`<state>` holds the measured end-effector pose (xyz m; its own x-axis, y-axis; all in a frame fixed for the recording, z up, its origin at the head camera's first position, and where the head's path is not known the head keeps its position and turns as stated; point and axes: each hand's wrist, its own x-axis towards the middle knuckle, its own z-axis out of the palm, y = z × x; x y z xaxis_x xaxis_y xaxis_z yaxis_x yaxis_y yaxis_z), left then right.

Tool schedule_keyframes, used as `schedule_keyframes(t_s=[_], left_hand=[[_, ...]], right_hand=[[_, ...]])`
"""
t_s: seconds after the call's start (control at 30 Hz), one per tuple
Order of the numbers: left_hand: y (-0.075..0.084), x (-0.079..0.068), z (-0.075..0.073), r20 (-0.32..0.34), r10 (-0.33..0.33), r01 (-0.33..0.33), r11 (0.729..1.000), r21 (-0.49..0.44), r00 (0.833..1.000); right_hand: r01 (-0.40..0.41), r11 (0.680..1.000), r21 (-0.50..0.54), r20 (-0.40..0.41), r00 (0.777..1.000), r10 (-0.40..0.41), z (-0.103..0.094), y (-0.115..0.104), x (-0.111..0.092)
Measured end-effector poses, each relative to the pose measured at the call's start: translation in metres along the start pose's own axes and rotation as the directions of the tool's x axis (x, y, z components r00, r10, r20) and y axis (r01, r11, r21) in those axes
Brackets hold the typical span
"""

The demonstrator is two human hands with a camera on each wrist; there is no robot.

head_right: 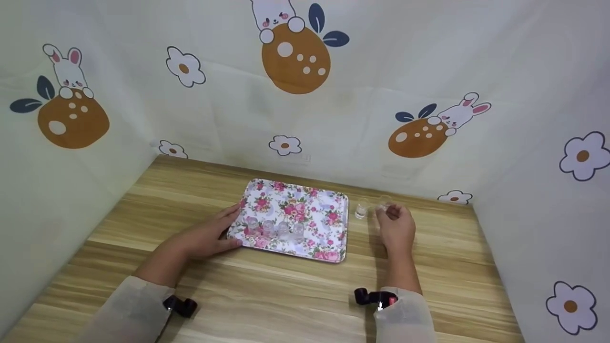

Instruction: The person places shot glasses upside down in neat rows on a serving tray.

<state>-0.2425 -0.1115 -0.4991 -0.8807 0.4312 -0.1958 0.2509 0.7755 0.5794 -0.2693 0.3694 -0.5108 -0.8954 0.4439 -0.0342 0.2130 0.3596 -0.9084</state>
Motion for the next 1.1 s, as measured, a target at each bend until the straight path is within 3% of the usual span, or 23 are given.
schedule_keyframes(t_s=[0.23,0.47,0.67,0.9,1.1], left_hand=[[-0.003,0.002,0.002,-0.002,0.005,-0.005,1.0,-0.011,1.0],[-0.001,0.003,0.001,0.0,0.012,-0.012,1.0,0.005,1.0],[-0.001,0.002,0.0,0.001,0.007,-0.007,1.0,-0.005,1.0],[-0.001,0.002,0.0,-0.001,0.0,0.0,1.0,0.002,1.0],[-0.001,0.001,0.001,-0.01,-0.001,0.001,1.0,0.002,1.0]], right_hand=[[0.036,0.991,0.128,-0.029,0.999,-0.032,-0.004,-0.016,-0.01],[0.111,0.979,0.173,0.097,0.987,-0.129,-0.003,-0.032,-0.032],[0.156,0.968,0.195,0.243,0.949,-0.202,0.009,-0.048,-0.053],[0.247,0.951,0.186,0.342,0.891,-0.298,0.028,-0.056,-0.071],[0.274,0.952,0.139,0.379,0.873,-0.306,0.037,-0.056,-0.079]])
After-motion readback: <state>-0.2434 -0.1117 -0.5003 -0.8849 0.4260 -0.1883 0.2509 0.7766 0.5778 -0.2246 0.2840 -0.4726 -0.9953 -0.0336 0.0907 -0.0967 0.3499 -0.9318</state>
